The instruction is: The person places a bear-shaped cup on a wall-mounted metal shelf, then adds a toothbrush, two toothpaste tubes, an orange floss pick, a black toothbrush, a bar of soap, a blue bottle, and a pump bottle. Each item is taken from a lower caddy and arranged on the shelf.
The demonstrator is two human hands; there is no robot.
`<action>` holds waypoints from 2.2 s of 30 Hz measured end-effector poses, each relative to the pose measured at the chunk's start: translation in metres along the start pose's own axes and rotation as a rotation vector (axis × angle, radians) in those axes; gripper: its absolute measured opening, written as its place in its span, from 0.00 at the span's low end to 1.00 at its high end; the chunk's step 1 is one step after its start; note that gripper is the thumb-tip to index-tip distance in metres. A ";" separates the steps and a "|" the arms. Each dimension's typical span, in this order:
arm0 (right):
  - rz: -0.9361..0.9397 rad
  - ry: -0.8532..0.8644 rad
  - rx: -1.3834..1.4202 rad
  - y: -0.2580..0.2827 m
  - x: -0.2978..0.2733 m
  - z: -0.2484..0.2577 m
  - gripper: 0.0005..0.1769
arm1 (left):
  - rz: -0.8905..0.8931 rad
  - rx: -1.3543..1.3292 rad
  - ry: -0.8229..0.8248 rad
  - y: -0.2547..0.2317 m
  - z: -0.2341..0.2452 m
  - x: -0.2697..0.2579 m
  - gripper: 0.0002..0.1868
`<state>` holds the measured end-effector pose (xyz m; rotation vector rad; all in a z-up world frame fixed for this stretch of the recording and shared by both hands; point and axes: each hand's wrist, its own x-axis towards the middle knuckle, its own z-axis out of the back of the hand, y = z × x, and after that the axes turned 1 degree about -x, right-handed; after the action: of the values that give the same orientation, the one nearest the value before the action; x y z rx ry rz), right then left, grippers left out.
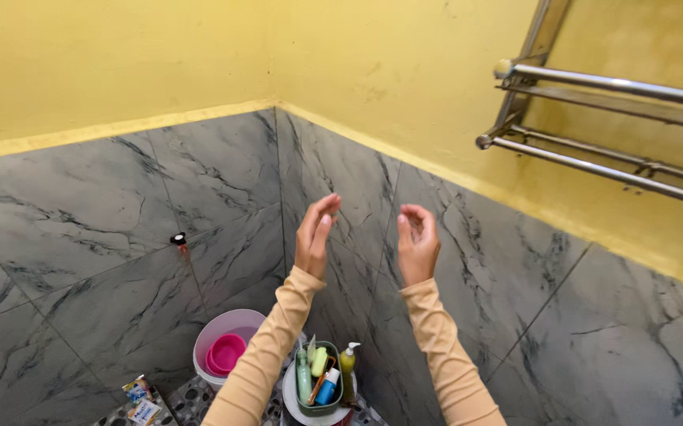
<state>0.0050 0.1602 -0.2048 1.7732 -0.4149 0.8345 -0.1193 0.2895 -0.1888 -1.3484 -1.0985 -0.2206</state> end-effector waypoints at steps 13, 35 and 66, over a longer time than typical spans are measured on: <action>-0.208 -0.028 0.047 -0.214 -0.151 -0.003 0.12 | 0.225 -0.045 -0.116 0.176 0.079 -0.137 0.22; -0.547 0.120 -0.316 -0.450 -0.375 0.008 0.14 | 0.595 0.069 -0.239 0.481 0.168 -0.379 0.19; -0.783 0.444 -0.446 -0.448 -0.419 -0.034 0.31 | 1.074 0.003 -0.143 0.569 0.136 -0.450 0.28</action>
<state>-0.0103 0.3022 -0.8020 1.1345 0.3578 0.4862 -0.0260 0.3654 -0.9171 -1.7835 -0.3620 0.6703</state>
